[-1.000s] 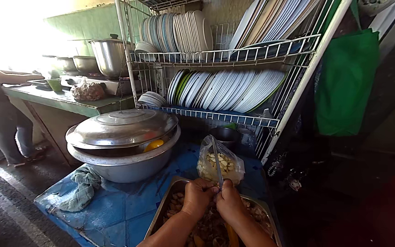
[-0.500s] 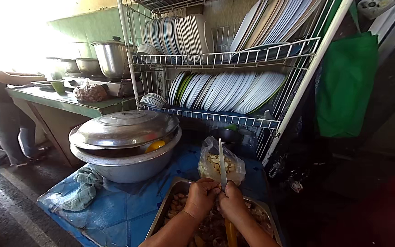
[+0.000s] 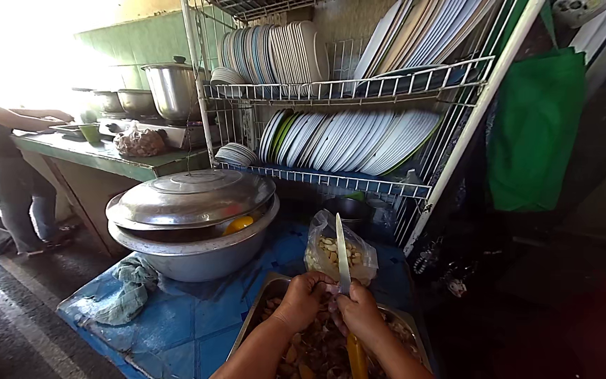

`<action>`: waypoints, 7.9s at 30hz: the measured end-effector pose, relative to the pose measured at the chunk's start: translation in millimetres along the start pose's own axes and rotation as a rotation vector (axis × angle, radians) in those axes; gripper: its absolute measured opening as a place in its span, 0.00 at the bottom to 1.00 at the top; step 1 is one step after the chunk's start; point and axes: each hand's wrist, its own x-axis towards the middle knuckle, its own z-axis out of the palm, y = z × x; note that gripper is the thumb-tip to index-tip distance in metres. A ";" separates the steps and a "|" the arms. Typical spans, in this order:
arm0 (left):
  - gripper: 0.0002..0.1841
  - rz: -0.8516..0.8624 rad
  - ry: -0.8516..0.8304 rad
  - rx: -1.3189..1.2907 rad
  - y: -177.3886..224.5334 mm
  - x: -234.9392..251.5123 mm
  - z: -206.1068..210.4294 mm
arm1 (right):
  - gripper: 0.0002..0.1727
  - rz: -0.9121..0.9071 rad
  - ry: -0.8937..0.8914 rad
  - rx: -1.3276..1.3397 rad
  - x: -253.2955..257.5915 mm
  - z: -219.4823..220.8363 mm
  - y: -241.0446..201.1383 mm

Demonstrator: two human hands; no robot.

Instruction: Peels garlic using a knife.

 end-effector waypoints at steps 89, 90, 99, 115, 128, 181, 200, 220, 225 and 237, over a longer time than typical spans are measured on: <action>0.05 -0.117 0.139 0.163 8.7 -4.6 0.5 | 0.19 -0.040 -0.119 -0.565 -0.5 3.2 -1.9; 0.06 -0.127 0.134 0.168 9.0 -4.5 0.6 | 0.19 -0.037 -0.121 -0.572 -0.8 3.5 -2.5; 0.07 -0.099 0.089 0.111 9.0 -5.9 0.1 | 0.17 -0.003 -0.064 -0.640 -5.7 6.4 -10.7; 0.07 0.108 0.020 0.014 -10.6 -1.8 -7.3 | 0.12 0.023 -0.124 -0.282 -2.6 -0.5 -4.5; 0.10 0.013 0.010 0.000 -16.0 3.6 -9.1 | 0.15 0.005 -0.125 -0.300 2.5 2.5 2.1; 0.12 -0.351 -0.104 -0.544 -5.6 3.0 -21.7 | 0.15 0.084 -0.108 -0.062 0.9 -1.6 -1.0; 0.08 -0.391 -0.085 -0.506 -6.9 2.7 -22.5 | 0.13 -0.016 -0.147 -0.077 -0.3 -2.5 0.1; 0.08 -0.236 -0.101 -0.492 -9.1 2.6 -24.5 | 0.14 -0.021 -0.055 -0.015 1.7 -2.3 0.8; 0.07 -0.262 -0.029 -0.518 -10.3 3.5 -27.5 | 0.12 -0.001 -0.021 0.056 1.9 -3.4 -0.2; 0.10 -0.366 0.060 -0.642 -6.3 4.1 -31.6 | 0.12 0.005 0.038 0.113 3.6 -4.5 1.3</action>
